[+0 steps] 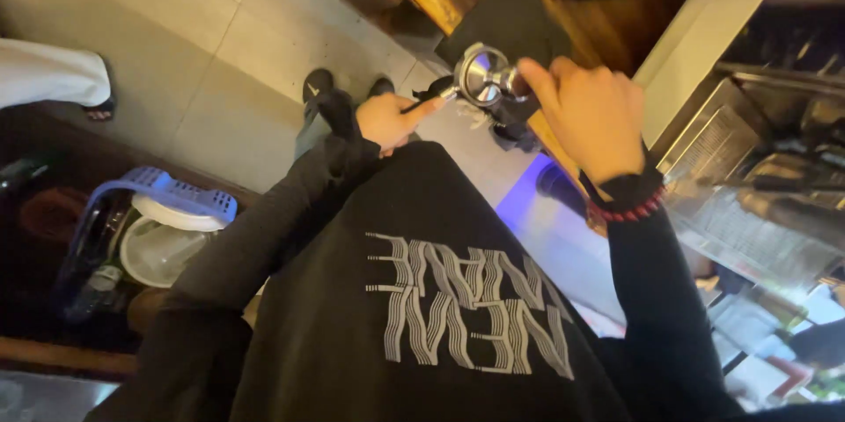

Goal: Preparing espresso shots by cleaning the portafilter, grinding beans, tamping the grounds, and using the espresso machine.

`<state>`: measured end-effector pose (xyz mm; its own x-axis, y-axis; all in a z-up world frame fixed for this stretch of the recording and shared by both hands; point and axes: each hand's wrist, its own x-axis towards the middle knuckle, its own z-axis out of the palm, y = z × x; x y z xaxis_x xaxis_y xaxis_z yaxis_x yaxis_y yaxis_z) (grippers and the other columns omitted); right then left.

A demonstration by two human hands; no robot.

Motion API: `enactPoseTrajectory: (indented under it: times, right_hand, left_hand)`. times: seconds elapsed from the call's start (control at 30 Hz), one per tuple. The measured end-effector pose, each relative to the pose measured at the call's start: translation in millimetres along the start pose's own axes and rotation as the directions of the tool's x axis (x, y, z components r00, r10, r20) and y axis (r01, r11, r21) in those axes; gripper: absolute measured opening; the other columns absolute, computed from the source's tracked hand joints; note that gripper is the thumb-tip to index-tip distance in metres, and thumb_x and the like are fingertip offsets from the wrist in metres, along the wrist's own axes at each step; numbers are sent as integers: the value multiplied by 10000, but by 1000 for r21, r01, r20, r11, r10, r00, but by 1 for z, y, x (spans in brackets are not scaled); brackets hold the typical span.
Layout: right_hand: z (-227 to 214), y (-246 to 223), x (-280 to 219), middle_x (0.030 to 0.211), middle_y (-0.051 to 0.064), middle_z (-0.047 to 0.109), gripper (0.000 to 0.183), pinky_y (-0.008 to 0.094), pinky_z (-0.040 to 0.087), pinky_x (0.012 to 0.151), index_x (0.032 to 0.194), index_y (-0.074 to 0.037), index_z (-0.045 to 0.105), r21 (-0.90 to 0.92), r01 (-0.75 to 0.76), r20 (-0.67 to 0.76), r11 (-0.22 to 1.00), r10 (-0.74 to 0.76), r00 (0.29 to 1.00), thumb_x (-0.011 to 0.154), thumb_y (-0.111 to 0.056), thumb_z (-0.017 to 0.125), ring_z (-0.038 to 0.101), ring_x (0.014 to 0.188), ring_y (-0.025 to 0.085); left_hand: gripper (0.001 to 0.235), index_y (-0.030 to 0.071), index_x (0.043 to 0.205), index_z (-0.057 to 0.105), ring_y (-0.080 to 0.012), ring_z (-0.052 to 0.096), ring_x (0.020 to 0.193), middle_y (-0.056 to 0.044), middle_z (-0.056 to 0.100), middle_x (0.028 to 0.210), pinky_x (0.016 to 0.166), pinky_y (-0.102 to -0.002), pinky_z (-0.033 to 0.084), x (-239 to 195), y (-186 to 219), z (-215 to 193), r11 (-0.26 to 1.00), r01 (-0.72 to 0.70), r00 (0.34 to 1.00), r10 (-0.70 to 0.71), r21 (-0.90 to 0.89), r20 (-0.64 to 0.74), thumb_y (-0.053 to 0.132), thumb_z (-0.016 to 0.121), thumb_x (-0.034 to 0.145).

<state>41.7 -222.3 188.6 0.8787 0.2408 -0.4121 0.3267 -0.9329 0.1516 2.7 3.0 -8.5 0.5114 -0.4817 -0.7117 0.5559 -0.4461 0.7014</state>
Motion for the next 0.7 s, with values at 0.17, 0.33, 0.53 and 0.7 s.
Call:
enactPoseTrajectory:
  times: [0.17,0.33,0.53,0.7]
  right_hand:
    - [-36,-20,1,919,121,721,394,431,503,586,1198,-100,642,334,208,-146,919,-168,975,942,-395,694,687,720,345]
    - [9,-1,13,774,87,717,413,402,499,586,1014,-130,673,6,65,-29,998,-65,997,1017,-542,645,694,690,312]
    - [-37,-15,-1,769,119,699,416,410,503,589,1143,-118,670,243,50,65,969,-68,996,965,-491,629,698,681,301]
    - [-5,-14,6,739,118,698,462,442,508,611,1094,-79,666,155,29,26,987,-34,999,967,-519,607,692,706,343]
  left_hand:
    - [726,58,855,729,-187,608,394,-61,581,507,433,-322,503,6,-6,2,999,2,1000,-2,-37,-7,759,540,860]
    - [758,33,911,732,-194,604,408,-63,585,538,436,-330,501,16,-11,4,999,27,998,-25,-36,57,762,529,870]
    - [791,32,979,742,-198,622,412,-66,607,540,453,-330,518,9,-3,0,999,37,998,-36,-24,43,780,513,858]
    - [776,68,1011,744,-206,622,395,-68,604,512,459,-335,526,13,-7,1,999,-29,999,29,20,23,783,492,846]
